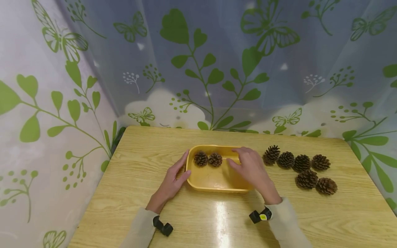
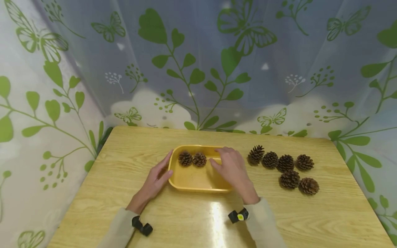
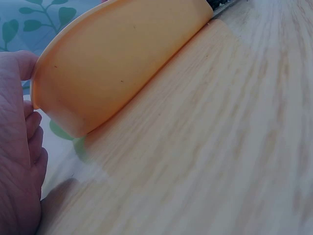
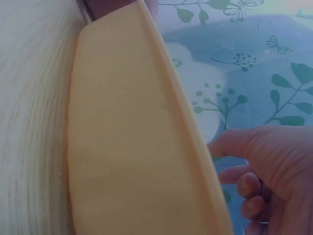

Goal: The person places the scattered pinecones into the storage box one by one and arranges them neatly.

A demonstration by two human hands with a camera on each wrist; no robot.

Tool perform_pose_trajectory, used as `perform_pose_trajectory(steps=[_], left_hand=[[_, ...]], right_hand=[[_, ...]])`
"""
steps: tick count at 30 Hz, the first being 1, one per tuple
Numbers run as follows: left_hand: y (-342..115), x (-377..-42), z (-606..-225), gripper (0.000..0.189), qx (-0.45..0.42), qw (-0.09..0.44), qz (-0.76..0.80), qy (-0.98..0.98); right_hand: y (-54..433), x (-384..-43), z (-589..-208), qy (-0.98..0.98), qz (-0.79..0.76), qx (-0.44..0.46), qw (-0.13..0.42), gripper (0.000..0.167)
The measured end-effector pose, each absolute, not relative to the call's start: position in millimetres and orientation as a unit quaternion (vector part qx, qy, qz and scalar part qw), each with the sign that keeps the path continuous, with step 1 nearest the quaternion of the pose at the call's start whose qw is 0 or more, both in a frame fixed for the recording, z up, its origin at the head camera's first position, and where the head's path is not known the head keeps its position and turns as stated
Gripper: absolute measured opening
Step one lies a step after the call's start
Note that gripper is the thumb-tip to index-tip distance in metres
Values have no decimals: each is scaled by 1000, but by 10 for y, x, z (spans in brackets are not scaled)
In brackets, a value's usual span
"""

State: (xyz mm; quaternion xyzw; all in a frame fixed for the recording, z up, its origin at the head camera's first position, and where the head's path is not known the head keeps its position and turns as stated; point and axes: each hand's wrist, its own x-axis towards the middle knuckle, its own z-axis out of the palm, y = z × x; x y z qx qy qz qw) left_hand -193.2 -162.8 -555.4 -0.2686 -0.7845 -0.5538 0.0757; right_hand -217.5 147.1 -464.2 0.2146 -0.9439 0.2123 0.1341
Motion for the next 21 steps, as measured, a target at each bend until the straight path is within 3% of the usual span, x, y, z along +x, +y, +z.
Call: perform_pose_trajectory(steps=[21], left_hand=[[-1634, -1952, -5577, 67, -265, 71, -553, -787]], right_hand=[[1865, -2166, -4449, -944, 236, 148, 178, 40]])
